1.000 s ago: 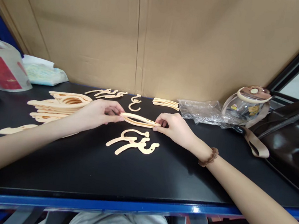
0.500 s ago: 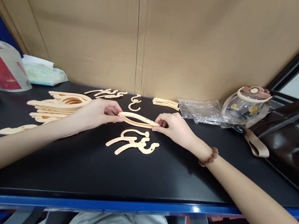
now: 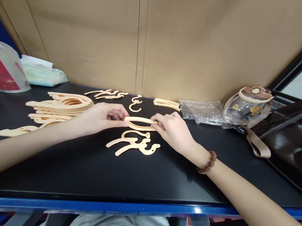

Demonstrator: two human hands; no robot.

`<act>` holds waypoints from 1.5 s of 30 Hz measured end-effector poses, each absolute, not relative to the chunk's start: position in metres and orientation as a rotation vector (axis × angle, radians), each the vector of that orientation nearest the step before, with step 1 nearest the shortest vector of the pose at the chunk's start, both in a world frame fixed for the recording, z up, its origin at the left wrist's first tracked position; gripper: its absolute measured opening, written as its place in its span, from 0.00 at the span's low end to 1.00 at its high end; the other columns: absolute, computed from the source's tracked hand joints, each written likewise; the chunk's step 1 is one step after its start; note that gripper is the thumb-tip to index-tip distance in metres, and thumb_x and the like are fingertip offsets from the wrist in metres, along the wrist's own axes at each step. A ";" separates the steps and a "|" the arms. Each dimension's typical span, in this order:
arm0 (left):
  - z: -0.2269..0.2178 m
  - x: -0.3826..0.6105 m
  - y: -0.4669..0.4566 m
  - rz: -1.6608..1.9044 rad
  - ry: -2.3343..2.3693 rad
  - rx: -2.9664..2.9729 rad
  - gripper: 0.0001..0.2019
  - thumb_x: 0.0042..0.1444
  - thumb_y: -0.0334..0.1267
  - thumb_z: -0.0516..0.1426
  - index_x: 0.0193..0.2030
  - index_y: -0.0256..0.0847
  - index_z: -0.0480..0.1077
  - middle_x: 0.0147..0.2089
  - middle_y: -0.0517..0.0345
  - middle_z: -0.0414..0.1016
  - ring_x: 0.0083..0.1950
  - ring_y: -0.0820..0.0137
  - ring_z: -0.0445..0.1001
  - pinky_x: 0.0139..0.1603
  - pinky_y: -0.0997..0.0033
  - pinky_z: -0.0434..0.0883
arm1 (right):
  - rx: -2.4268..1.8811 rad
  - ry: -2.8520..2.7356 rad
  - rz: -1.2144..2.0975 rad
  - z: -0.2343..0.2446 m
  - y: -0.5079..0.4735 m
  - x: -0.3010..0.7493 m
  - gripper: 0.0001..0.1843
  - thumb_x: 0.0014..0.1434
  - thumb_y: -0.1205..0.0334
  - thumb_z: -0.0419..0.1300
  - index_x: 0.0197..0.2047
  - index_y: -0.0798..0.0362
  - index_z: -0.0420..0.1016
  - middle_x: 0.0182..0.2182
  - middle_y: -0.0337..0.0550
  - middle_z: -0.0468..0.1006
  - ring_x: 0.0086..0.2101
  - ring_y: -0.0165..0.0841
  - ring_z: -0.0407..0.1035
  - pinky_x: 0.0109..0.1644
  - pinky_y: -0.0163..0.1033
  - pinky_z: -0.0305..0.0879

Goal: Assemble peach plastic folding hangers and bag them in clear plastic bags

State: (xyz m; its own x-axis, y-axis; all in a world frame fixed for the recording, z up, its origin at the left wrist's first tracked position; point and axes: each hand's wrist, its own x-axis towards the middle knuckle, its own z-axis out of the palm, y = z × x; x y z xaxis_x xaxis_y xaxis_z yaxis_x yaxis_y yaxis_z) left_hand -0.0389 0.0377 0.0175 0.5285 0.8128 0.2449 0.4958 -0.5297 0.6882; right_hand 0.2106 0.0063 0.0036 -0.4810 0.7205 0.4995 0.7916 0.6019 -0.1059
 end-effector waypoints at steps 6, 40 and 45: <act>0.018 -0.043 0.040 0.802 1.098 2.250 0.11 0.53 0.45 0.61 0.35 0.39 0.72 0.36 0.57 0.79 0.36 0.69 0.75 0.40 0.67 0.71 | -1.099 -1.847 0.339 0.005 0.014 0.217 0.09 0.62 0.63 0.52 0.43 0.50 0.72 0.32 0.39 0.78 0.35 0.33 0.72 0.43 0.41 0.65; 0.019 -0.035 0.032 0.875 1.116 2.243 0.16 0.52 0.47 0.61 0.43 0.39 0.75 0.37 0.55 0.80 0.38 0.66 0.76 0.45 0.64 0.72 | -1.015 -2.116 0.258 0.004 0.005 0.197 0.12 0.65 0.61 0.55 0.48 0.51 0.76 0.44 0.43 0.80 0.45 0.35 0.74 0.51 0.42 0.68; 0.017 -0.036 0.034 0.879 1.071 2.278 0.11 0.53 0.45 0.61 0.37 0.40 0.75 0.36 0.58 0.79 0.37 0.68 0.76 0.44 0.67 0.72 | -1.029 -2.149 0.273 0.004 0.005 0.196 0.12 0.65 0.60 0.54 0.49 0.49 0.76 0.44 0.42 0.80 0.43 0.35 0.74 0.50 0.42 0.68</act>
State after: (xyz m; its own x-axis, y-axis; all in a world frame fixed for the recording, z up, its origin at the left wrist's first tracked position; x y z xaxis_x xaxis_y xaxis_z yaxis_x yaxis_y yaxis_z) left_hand -0.0364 0.0335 0.0172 0.4899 0.7992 0.3483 0.4976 -0.5844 0.6410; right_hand 0.1964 0.0053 0.0038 -0.4165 0.7447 0.5215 0.5905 0.6577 -0.4676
